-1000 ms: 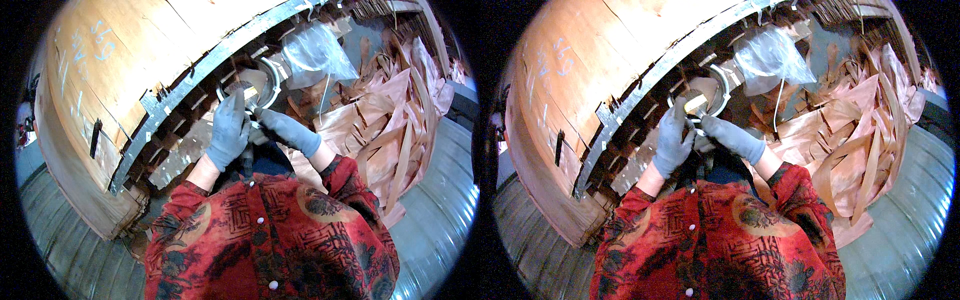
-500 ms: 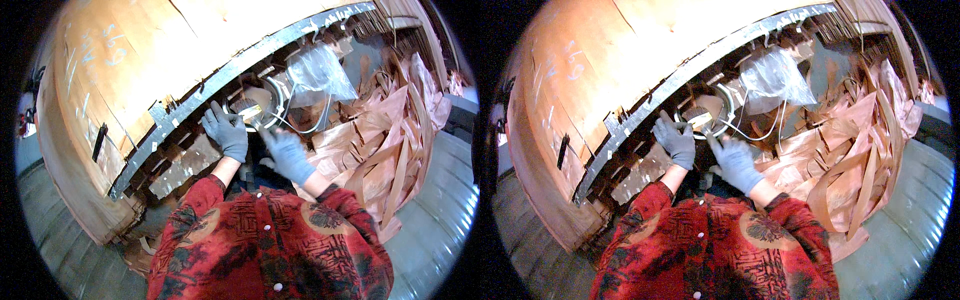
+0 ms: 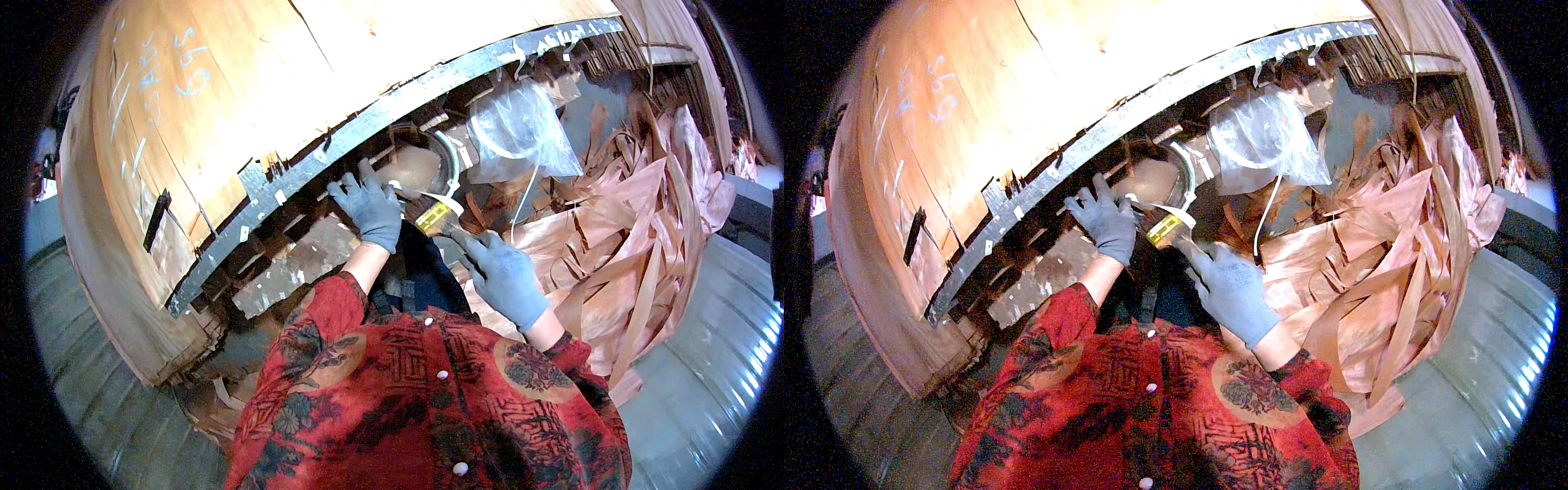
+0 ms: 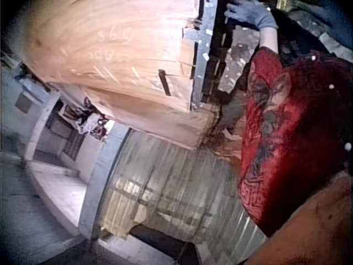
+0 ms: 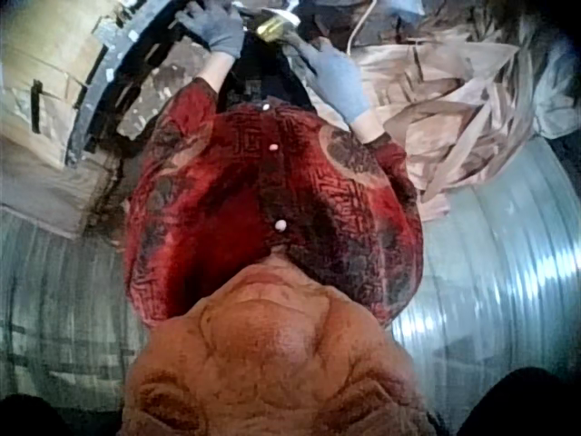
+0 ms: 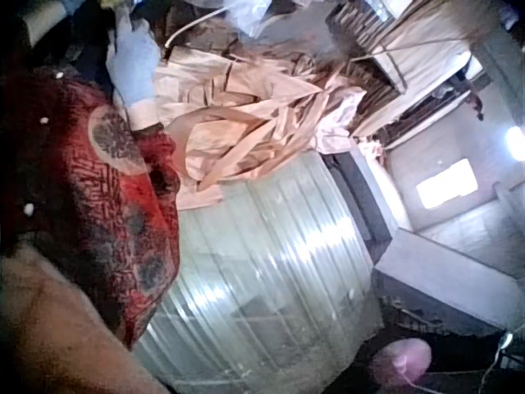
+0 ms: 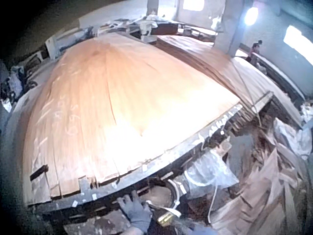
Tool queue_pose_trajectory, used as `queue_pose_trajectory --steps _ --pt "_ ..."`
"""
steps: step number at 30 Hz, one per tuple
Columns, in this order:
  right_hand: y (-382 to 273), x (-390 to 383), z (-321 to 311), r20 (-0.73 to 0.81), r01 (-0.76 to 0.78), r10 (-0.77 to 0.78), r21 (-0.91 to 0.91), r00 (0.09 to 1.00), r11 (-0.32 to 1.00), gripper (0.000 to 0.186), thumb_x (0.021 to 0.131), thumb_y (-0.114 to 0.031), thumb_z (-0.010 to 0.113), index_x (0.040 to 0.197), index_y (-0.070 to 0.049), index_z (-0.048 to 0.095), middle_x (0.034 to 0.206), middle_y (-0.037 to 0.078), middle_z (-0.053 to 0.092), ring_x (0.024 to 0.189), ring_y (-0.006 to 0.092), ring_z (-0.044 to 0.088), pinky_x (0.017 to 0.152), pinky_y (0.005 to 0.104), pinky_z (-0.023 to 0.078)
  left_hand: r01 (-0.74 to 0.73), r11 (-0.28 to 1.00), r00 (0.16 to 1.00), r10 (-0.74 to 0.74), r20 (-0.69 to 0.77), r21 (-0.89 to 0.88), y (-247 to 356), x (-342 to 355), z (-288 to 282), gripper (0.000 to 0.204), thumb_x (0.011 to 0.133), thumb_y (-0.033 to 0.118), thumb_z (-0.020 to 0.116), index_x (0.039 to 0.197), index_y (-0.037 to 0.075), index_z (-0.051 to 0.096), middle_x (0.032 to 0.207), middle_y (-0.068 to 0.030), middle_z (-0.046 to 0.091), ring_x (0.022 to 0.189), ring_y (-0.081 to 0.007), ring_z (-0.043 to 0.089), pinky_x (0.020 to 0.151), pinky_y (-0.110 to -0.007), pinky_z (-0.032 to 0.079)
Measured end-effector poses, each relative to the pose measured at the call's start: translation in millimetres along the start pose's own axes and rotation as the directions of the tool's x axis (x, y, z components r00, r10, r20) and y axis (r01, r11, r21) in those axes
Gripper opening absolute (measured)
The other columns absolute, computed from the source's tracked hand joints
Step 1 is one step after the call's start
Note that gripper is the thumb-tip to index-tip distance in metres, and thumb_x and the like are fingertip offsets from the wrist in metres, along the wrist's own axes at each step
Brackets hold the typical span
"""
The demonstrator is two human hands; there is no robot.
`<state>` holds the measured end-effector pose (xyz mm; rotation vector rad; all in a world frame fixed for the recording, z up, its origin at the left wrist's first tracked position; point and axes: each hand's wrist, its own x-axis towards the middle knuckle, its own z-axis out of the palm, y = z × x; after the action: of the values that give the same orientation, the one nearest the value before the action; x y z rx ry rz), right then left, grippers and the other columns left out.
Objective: The person removes a plastic sheet from a stack of wooden planks. They then use a utility knife to scrape and clean the surface of the wood, removing loose fibers and debris. Finally, they use a brush to sweep away the dust and shavings from the plank.
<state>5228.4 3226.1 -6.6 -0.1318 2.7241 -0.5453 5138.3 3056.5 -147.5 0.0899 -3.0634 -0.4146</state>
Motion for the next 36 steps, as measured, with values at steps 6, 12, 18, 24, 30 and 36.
queue_pose_trajectory --steps 6,12,18,24,30,36 --pt "19.1 17.9 -18.9 0.158 0.052 -0.078 0.163 0.984 0.985 0.033 0.082 -0.024 0.057 0.114 -0.018 0.058 0.091 0.013 0.061 0.076 0.0312 0.061 0.065 0.0401 0.05 -0.004 0.999 0.999 0.003 0.034 0.033 -0.6 0.0 1.7 0.066 0.067 0.021 0.071 0.125 0.003 0.044 0.109 -0.0221 0.046 0.109 -0.0447 0.032 0.097 -0.056 0.021" --pt "51.0 31.0 -25.4 0.079 0.05 -0.12 0.598 0.99 0.8 0.033 0.083 -0.019 0.057 0.116 -0.018 0.059 0.088 0.014 0.062 0.075 0.0327 0.061 0.065 0.0397 0.049 0.017 0.999 1.0 -0.018 -0.025 -0.028 -3.6 0.2 7.6 0.066 0.067 0.021 0.072 0.124 0.003 0.044 0.106 -0.0226 0.047 0.109 -0.0454 0.031 0.096 -0.058 0.02" --pt "36.9 54.6 13.0 -0.066 0.153 -0.156 -0.04 0.986 0.987 0.039 0.078 -0.017 0.058 0.117 -0.022 0.055 0.082 0.01 0.056 0.068 0.0278 0.061 0.058 0.0398 0.048 0.075 0.997 0.997 -0.075 0.018 -0.014 4.7 2.1 9.8 0.067 0.067 0.022 0.071 0.124 0.002 0.043 0.105 -0.0232 0.05 0.113 -0.048 0.03 0.097 -0.059 0.019" --pt "13.9 54.6 29.7 0.026 0.171 -0.175 -0.388 0.984 0.906 0.037 0.075 -0.013 0.055 0.112 -0.012 0.053 0.083 0.007 0.056 0.065 0.0205 0.062 0.054 0.0379 0.048 0.088 0.996 0.995 -0.088 0.042 -0.006 7.8 2.1 2.4 0.068 0.067 0.017 0.069 0.126 0.0 0.041 0.105 -0.022 0.052 0.113 -0.0482 0.029 0.098 -0.057 0.019" --pt "-3.3 60.1 30.3 0.071 0.135 -0.116 -0.439 0.991 0.888 0.03 0.077 -0.016 0.055 0.106 -0.012 0.057 0.084 0.007 0.059 0.064 0.0216 0.063 0.052 0.0384 0.048 0.034 0.961 0.995 -0.057 -0.077 -0.273 -38.6 -23.4 -38.4 0.073 0.067 0.013 0.066 0.132 0.0 0.037 0.128 -0.0252 0.041 0.123 -0.0451 0.027 0.104 -0.05 0.02" --pt "2.9 55.3 40.8 0.038 0.115 -0.111 -0.482 0.993 0.869 0.029 0.081 -0.015 0.051 0.109 -0.013 0.056 0.086 0.008 0.059 0.066 0.0235 0.064 0.055 0.0388 0.048 0.122 0.978 0.916 -0.178 -0.361 -0.171 -198.5 -59.3 -150.4 0.037 0.07 0.01 0.063 0.103 -0.003 0.054 0.121 -0.022 0.05 0.108 -0.0353 0.049 0.099 -0.042 0.032"
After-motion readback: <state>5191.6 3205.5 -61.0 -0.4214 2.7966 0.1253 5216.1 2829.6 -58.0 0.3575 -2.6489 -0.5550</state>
